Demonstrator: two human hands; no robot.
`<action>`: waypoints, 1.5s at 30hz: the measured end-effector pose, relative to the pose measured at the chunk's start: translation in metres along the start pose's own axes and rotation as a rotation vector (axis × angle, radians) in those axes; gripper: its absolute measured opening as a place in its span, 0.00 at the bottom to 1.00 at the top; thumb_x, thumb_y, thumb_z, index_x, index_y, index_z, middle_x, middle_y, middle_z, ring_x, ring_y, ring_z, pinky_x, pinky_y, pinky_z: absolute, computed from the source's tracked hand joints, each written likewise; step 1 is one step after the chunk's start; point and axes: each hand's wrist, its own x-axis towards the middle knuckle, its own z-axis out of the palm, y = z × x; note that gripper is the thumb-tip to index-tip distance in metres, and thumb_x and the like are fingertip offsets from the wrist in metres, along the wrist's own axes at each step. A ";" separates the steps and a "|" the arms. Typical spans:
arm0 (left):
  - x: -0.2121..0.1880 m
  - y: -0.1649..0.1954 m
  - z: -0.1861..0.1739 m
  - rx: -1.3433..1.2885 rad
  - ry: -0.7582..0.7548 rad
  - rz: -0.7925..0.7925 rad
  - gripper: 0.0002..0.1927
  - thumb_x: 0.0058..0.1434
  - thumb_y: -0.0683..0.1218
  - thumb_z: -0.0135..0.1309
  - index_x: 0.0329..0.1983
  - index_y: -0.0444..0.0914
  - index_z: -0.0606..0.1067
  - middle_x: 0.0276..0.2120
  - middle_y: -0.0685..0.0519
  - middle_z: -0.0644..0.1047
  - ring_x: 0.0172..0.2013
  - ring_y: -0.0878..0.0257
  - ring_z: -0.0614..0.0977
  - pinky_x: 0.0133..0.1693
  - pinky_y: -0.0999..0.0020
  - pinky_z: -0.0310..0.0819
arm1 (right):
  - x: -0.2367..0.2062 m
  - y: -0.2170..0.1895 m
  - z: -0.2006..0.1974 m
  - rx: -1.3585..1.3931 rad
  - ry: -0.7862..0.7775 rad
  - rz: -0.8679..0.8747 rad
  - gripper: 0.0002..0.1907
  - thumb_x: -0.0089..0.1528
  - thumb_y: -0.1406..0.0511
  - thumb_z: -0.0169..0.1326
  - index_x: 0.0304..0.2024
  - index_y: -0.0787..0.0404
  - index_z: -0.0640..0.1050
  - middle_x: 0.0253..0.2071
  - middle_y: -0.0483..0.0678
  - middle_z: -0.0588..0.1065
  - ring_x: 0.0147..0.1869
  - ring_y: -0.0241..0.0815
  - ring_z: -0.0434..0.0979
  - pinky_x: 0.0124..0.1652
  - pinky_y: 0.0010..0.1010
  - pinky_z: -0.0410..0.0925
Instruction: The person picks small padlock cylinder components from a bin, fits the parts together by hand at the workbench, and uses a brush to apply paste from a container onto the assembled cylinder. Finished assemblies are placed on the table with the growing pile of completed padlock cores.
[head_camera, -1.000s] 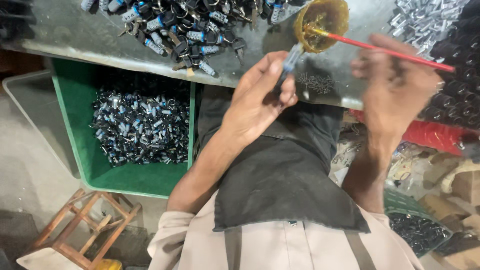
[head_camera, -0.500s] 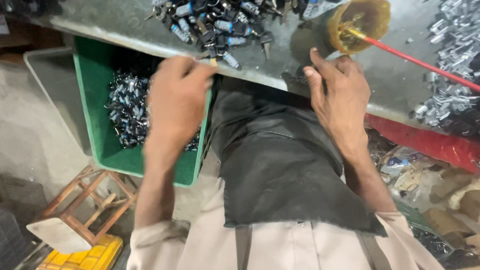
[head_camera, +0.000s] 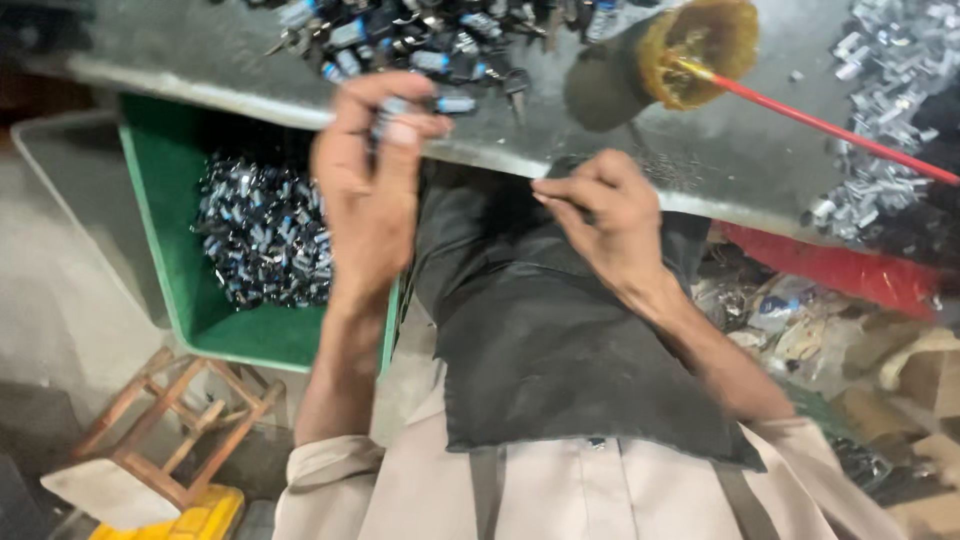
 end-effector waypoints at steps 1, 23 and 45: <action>-0.006 -0.003 0.006 -0.031 0.014 -0.052 0.11 0.76 0.45 0.43 0.52 0.33 0.71 0.42 0.56 0.76 0.41 0.70 0.77 0.45 0.74 0.72 | -0.003 -0.003 -0.002 0.127 0.007 0.115 0.10 0.61 0.69 0.70 0.44 0.55 0.85 0.35 0.41 0.70 0.38 0.34 0.69 0.35 0.27 0.64; -0.021 -0.009 0.057 0.404 -0.438 -0.105 0.08 0.72 0.45 0.50 0.42 0.35 0.70 0.30 0.50 0.73 0.31 0.58 0.73 0.35 0.63 0.67 | -0.013 -0.006 -0.037 0.281 -0.040 0.212 0.09 0.59 0.68 0.71 0.40 0.60 0.83 0.35 0.42 0.71 0.35 0.31 0.69 0.34 0.23 0.64; -0.013 -0.014 0.059 0.503 -0.189 -0.281 0.15 0.75 0.46 0.45 0.56 0.37 0.79 0.33 0.50 0.77 0.31 0.62 0.69 0.36 0.58 0.66 | -0.011 0.014 -0.027 0.302 0.171 0.315 0.08 0.65 0.74 0.62 0.41 0.66 0.74 0.39 0.45 0.72 0.38 0.31 0.72 0.35 0.24 0.66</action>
